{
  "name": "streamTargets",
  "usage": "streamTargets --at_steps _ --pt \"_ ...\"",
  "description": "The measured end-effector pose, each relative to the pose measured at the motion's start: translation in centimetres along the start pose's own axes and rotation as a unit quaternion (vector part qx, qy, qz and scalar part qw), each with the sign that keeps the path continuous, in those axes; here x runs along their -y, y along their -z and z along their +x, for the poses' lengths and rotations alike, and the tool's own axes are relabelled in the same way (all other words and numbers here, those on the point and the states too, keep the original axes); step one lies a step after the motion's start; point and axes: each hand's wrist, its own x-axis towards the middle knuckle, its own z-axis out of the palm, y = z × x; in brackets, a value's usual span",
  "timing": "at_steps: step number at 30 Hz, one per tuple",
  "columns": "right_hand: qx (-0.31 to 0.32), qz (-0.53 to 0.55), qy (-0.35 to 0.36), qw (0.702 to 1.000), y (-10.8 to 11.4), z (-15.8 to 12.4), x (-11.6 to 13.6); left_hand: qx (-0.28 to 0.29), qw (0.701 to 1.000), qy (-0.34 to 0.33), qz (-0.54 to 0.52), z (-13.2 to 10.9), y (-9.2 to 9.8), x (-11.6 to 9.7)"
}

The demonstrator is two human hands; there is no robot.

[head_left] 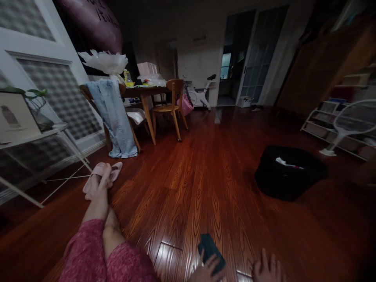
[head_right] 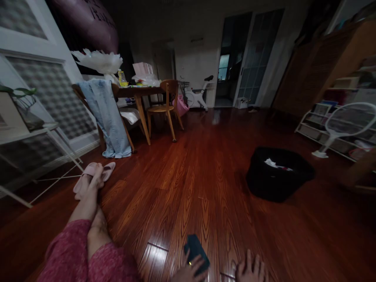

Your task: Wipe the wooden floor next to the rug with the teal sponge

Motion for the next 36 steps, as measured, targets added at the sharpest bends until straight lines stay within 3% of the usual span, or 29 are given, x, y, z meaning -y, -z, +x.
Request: streamTargets --at_steps 3,5,8,11,12,14,16,19,22,25,28,30,33,36 --pt "0.005 -0.008 0.006 1.000 0.7 0.0 0.6 0.075 0.989 -0.130 -0.012 -6.0 -5.8 -8.9" --pt "0.003 -0.012 0.001 1.000 1.4 0.0 1.2 0.162 0.948 -0.269 -0.056 -9.8 -9.0 -13.9" --pt "-0.013 -0.015 -0.013 1.000 2.4 0.0 2.2 0.207 0.919 -0.325 -0.078 -13.0 -10.9 -17.8" --pt "-0.020 -0.009 -0.025 0.999 3.2 0.0 3.1 0.236 0.926 -0.285 -0.074 -11.9 -9.8 -17.3" --pt "-0.019 -0.006 -0.029 0.999 3.4 0.0 3.2 0.244 0.939 -0.235 -0.059 -11.0 -9.0 -16.5" --pt "-0.018 -0.001 -0.035 0.999 3.5 0.0 3.4 0.230 0.971 -0.063 0.003 -8.8 -7.3 -14.4" --pt "-0.021 -0.002 -0.035 0.999 3.5 0.0 3.3 0.201 0.974 0.083 0.057 -7.2 -6.0 -12.4" --pt "-0.020 -0.007 -0.034 0.999 3.4 0.1 3.1 0.209 0.961 0.159 0.089 -6.7 -5.2 -11.1" --pt "-0.011 -0.006 -0.036 0.999 3.5 0.1 3.1 0.257 0.958 0.095 0.078 -8.3 -5.6 -12.5" --pt "-0.011 -0.003 -0.031 0.999 3.8 0.0 3.3 0.336 0.938 -0.089 -0.004 -11.5 -6.3 -15.7" --pt "-0.014 -0.007 -0.028 0.999 4.3 -0.1 3.6 0.400 0.861 -0.296 -0.106 -15.5 -6.9 -19.1" --pt "-0.015 -0.013 -0.025 0.999 4.7 -0.1 3.8 0.411 0.809 -0.392 -0.154 -17.5 -7.1 -21.0" --pt "-0.012 -0.018 -0.019 1.000 5.1 -0.2 4.0 0.415 0.764 -0.457 -0.187 -18.2 -7.3 -22.2" --pt "-0.006 -0.018 -0.029 0.999 5.2 -0.3 4.0 0.408 0.779 -0.442 -0.178 -15.4 -7.2 -21.4"
